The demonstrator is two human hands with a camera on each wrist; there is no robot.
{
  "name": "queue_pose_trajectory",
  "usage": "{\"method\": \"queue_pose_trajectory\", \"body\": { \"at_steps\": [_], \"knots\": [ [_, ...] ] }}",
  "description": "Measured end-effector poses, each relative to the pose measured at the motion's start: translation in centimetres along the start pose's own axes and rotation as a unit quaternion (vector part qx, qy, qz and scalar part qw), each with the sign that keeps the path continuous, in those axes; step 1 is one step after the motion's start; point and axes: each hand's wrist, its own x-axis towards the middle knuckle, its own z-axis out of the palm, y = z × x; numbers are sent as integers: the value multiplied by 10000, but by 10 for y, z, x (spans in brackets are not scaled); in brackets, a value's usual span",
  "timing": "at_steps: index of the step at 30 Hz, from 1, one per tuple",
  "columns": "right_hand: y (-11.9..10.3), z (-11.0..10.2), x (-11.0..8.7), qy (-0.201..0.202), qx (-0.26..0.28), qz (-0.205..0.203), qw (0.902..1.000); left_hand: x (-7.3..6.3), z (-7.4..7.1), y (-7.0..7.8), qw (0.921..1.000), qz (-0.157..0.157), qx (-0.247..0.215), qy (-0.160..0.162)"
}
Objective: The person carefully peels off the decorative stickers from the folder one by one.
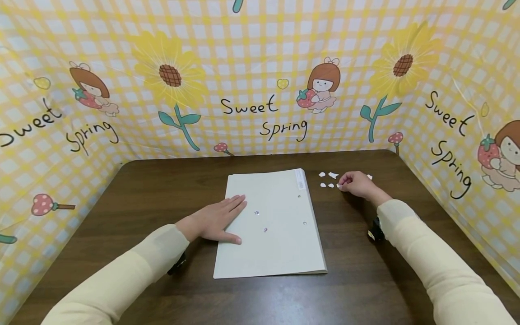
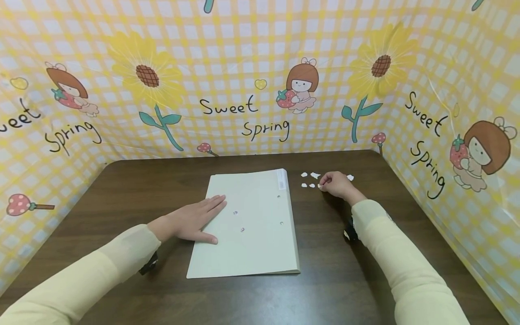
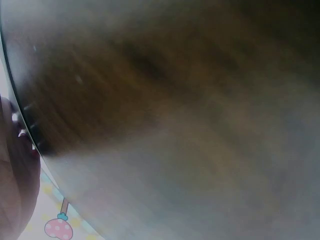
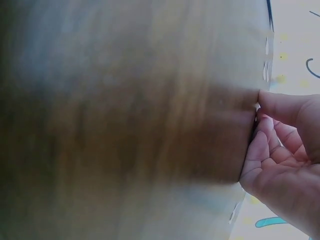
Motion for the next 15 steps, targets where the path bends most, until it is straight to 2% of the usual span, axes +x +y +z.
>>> {"method": "queue_pose_trajectory", "body": {
  "at_steps": [6, 15],
  "knots": [
    [1, -1, 1, -27, 141, 26, 9999, -1, -1, 0, 10000, 31, -61, 15],
    [-3, -5, -4, 71, 707, 225, 9972, 0, 1, -2, 10000, 38, -49, 26]
  ]
}}
